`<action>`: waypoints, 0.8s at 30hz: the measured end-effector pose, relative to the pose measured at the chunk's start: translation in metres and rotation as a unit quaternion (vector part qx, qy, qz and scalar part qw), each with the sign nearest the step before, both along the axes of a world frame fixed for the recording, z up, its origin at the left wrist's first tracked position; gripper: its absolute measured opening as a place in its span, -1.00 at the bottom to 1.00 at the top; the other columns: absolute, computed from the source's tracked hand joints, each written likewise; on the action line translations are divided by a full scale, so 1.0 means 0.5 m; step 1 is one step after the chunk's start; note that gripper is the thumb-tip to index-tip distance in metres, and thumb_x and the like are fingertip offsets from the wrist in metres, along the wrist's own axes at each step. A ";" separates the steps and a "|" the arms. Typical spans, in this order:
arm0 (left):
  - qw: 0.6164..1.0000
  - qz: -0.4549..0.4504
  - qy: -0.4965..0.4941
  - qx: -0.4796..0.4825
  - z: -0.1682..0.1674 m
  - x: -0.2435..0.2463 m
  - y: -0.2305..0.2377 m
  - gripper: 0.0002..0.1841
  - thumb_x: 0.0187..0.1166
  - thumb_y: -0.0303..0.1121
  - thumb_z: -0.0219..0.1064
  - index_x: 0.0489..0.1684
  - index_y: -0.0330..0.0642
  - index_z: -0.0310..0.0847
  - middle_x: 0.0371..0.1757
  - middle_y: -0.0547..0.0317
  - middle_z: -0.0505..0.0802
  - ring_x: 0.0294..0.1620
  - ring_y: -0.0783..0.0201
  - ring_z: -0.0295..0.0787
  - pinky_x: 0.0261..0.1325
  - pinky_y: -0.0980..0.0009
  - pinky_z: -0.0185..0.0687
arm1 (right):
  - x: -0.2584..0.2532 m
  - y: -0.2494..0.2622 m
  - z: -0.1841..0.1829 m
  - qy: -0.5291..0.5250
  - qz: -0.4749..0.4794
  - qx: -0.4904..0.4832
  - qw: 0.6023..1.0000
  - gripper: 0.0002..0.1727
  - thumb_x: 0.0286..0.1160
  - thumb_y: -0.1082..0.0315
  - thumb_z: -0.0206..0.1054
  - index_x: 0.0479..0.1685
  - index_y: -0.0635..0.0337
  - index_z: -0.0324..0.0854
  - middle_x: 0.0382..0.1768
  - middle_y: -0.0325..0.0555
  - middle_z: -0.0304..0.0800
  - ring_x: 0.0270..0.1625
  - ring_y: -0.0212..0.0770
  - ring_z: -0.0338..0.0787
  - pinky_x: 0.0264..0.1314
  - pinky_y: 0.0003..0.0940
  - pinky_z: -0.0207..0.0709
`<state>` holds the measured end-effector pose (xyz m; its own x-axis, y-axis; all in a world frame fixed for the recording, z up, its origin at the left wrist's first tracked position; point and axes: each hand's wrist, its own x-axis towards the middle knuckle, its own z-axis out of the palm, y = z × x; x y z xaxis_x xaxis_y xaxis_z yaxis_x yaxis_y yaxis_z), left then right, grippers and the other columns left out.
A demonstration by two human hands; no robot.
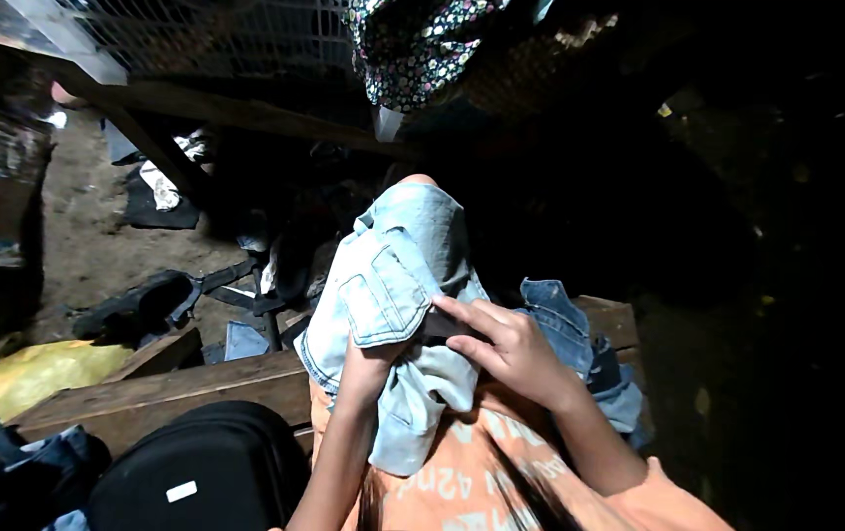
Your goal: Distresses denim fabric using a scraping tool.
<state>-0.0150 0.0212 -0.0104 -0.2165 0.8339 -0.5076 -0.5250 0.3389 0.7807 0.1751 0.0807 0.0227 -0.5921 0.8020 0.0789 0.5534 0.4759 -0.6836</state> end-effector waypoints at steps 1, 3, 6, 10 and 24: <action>1.000 -0.002 -0.003 -0.002 0.002 0.000 0.000 -0.44 0.13 -0.76 0.53 0.19 -0.40 0.46 -0.11 0.22 0.90 -0.09 0.47 0.86 0.09 0.48 0.81 | -0.002 0.000 -0.002 -0.002 -0.003 0.012 1.000 -0.50 0.71 -0.04 0.16 0.45 -0.05 0.71 -0.37 -0.09 0.75 -0.43 -0.19 0.70 -0.42 -0.29 0.57; 1.000 -0.016 0.002 -0.018 0.020 0.000 0.004 -0.45 0.16 -0.77 0.50 0.19 -0.37 0.45 -0.12 0.28 0.88 -0.08 0.52 0.84 0.10 0.52 0.78 | -0.008 0.001 -0.004 -0.003 -0.002 0.026 1.000 -0.50 0.71 -0.03 0.16 0.44 -0.03 0.71 -0.37 -0.07 0.77 -0.43 -0.16 0.72 -0.42 -0.28 0.58; 1.000 -0.007 -0.009 -0.008 0.021 0.000 0.001 -0.45 0.13 -0.79 0.51 0.17 -0.38 0.46 -0.14 0.25 0.89 -0.12 0.51 0.85 0.05 0.51 0.80 | -0.009 -0.002 -0.006 -0.011 -0.005 0.054 0.998 -0.50 0.70 -0.04 0.16 0.43 -0.03 0.72 -0.41 -0.09 0.73 -0.46 -0.18 0.68 -0.46 -0.31 0.54; 1.000 -0.007 -0.006 0.004 0.024 0.003 0.004 -0.46 0.12 -0.78 0.51 0.15 -0.39 0.47 -0.17 0.26 0.89 -0.17 0.50 0.85 0.00 0.53 0.80 | -0.021 -0.004 -0.015 -0.011 -0.024 0.076 0.997 -0.55 0.70 -0.03 0.17 0.37 -0.13 0.77 -0.43 -0.11 0.70 -0.48 -0.21 0.66 -0.50 -0.35 0.51; 1.000 -0.009 -0.015 0.013 0.001 -0.007 -0.005 -0.44 0.13 -0.78 0.49 0.18 -0.40 0.43 -0.09 0.28 0.88 -0.05 0.53 0.84 0.12 0.52 0.79 | -0.011 -0.007 0.005 0.035 0.006 -0.063 0.997 -0.50 0.74 -0.05 0.13 0.49 -0.06 0.67 -0.25 -0.07 0.80 -0.34 -0.23 0.74 -0.33 -0.26 0.62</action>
<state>-0.0186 0.0190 -0.0100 -0.1865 0.8502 -0.4923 -0.5415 0.3292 0.7735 0.1698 0.0771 0.0252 -0.5989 0.8006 0.0204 0.4964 0.3911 -0.7750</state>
